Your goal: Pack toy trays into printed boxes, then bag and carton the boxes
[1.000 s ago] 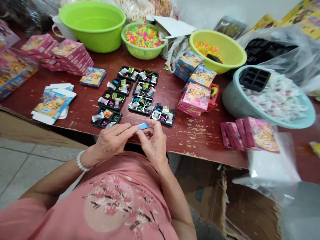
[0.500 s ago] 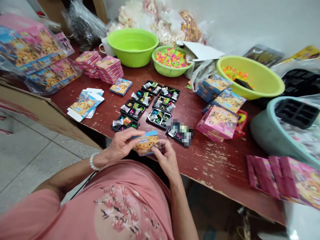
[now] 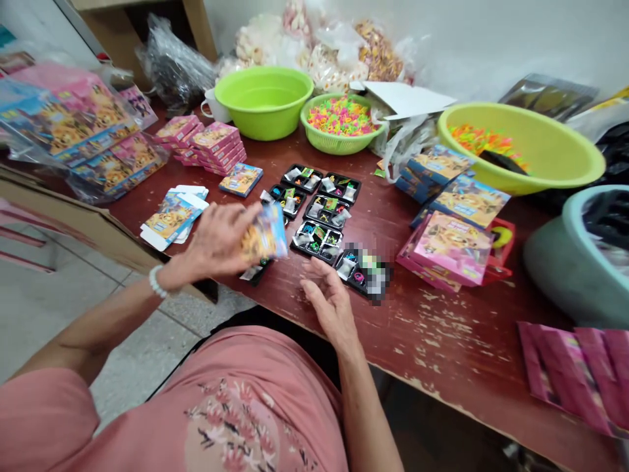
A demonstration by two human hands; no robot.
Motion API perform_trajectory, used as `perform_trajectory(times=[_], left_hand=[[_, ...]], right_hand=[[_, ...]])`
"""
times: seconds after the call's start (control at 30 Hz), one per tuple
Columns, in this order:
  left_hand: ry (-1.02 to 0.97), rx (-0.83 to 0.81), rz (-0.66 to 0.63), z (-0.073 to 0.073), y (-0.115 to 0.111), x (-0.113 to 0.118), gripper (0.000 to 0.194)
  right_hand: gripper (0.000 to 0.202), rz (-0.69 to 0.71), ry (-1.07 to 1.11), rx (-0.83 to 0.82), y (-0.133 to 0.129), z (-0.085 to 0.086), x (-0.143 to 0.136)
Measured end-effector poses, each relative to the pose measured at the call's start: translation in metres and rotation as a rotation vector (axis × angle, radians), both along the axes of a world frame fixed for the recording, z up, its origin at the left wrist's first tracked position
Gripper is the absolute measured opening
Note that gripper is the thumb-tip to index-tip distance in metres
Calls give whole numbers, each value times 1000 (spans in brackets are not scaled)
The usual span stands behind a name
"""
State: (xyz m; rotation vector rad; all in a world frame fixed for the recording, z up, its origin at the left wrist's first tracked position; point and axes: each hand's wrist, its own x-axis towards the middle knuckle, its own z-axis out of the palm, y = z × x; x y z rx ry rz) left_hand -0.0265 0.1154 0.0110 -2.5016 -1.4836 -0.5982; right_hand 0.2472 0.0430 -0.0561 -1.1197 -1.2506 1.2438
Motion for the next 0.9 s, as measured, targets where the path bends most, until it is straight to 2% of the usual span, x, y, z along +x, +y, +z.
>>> perform_trajectory(times=[0.07, 0.13, 0.23, 0.3, 0.37, 0.47, 0.6, 0.67, 0.73, 0.83, 0.9], left_hand=[[-43, -90, 254, 5, 48, -17, 113], [-86, -180, 462, 8, 95, -30, 114], [-165, -287, 636, 6, 146, -38, 115], [-209, -314, 693, 2, 162, -40, 114], [-234, -293, 703, 0, 165, -48, 103], [-250, -230, 708, 1, 152, -76, 89], [-128, -275, 637, 0, 131, -109, 109], [-38, -355, 562, -6, 127, -109, 116], [-2, -413, 535, -14, 129, -101, 116], [-8, -428, 571, -20, 137, -86, 112], [-35, -393, 608, -19, 141, -79, 109]], right_hand=[[50, -121, -101, 32, 0, -17, 4], [43, -183, -217, 68, -2, -31, 7], [36, -190, -345, 128, -3, -41, 9], [34, -188, -380, 150, -3, -41, 9], [33, -194, -406, 174, -3, -41, 9], [28, -191, -451, 218, -2, -41, 9], [25, -171, -515, 276, 0, -42, 9], [25, -154, -537, 290, 1, -42, 9], [25, -142, -537, 293, 0, -40, 9], [23, -147, -523, 316, -2, -39, 9], [22, -149, -527, 333, -3, -38, 10]])
